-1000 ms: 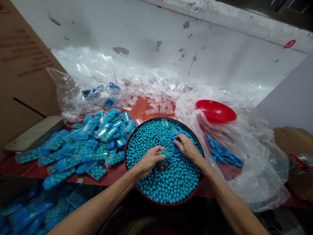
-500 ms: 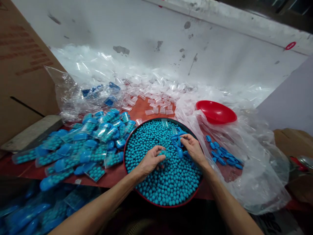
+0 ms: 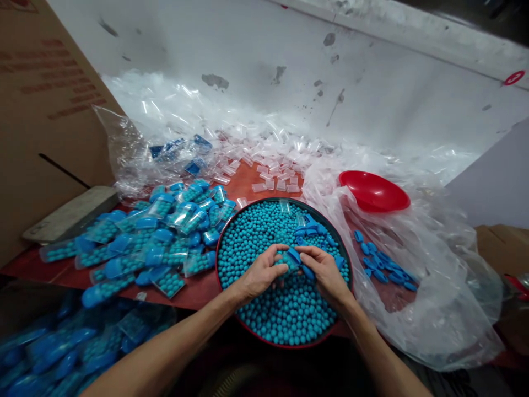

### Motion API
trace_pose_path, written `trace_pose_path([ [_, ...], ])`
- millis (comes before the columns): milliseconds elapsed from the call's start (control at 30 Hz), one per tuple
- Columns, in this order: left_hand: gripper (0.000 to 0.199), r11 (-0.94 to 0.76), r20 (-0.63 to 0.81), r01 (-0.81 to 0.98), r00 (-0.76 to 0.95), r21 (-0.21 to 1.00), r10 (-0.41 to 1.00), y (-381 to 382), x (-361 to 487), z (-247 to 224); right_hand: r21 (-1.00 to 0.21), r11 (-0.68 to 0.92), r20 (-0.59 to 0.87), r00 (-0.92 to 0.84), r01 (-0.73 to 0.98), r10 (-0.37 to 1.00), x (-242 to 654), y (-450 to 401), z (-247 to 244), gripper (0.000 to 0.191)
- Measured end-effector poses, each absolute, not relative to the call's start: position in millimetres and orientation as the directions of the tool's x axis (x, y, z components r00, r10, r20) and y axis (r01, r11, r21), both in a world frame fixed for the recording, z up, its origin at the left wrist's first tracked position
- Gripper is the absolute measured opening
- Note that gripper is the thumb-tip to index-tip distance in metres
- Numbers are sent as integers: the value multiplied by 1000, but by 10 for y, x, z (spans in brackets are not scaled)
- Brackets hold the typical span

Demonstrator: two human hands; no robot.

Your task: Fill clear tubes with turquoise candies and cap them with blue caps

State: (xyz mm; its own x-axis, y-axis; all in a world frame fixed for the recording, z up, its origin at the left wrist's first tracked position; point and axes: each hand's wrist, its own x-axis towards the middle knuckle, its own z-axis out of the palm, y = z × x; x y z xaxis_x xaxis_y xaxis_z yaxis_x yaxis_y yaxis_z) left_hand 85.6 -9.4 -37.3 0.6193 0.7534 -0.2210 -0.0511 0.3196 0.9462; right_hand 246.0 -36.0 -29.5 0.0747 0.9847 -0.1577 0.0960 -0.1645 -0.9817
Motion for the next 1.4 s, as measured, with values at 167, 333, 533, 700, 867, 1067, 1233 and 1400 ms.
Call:
trace_pose_path([
  [167,41,289,-214,-37,586,957,782,-102,878,-399,-946,37,67,82,323,994,2421,-387,-283,16],
  [333,45,291,-204,-53,596,955,777,-130,884,-376,-900,115,175,106,420,979,2330,-435,-325,15],
  [533,52,285,-215,-23,598,958,772,-136,875,-371,-888,110,194,145,447,970,2282,-440,-315,15],
  [700,53,273,-206,-11,626,962,752,-116,857,-378,-911,64,147,176,407,973,2274,-441,-306,16],
  [867,48,305,-210,-39,641,952,738,-128,854,-355,-901,80,174,186,427,967,2256,-475,-285,14],
  [1067,55,301,-234,-23,577,953,782,-145,892,-354,-867,134,238,163,480,958,2224,-470,-329,9],
  [1233,57,229,-206,13,488,973,848,-146,922,-348,-881,100,217,206,461,954,2188,-472,-371,12],
  [1400,60,343,-281,-9,553,939,785,-158,917,-361,-942,-5,72,216,336,974,2218,-446,-360,13],
])
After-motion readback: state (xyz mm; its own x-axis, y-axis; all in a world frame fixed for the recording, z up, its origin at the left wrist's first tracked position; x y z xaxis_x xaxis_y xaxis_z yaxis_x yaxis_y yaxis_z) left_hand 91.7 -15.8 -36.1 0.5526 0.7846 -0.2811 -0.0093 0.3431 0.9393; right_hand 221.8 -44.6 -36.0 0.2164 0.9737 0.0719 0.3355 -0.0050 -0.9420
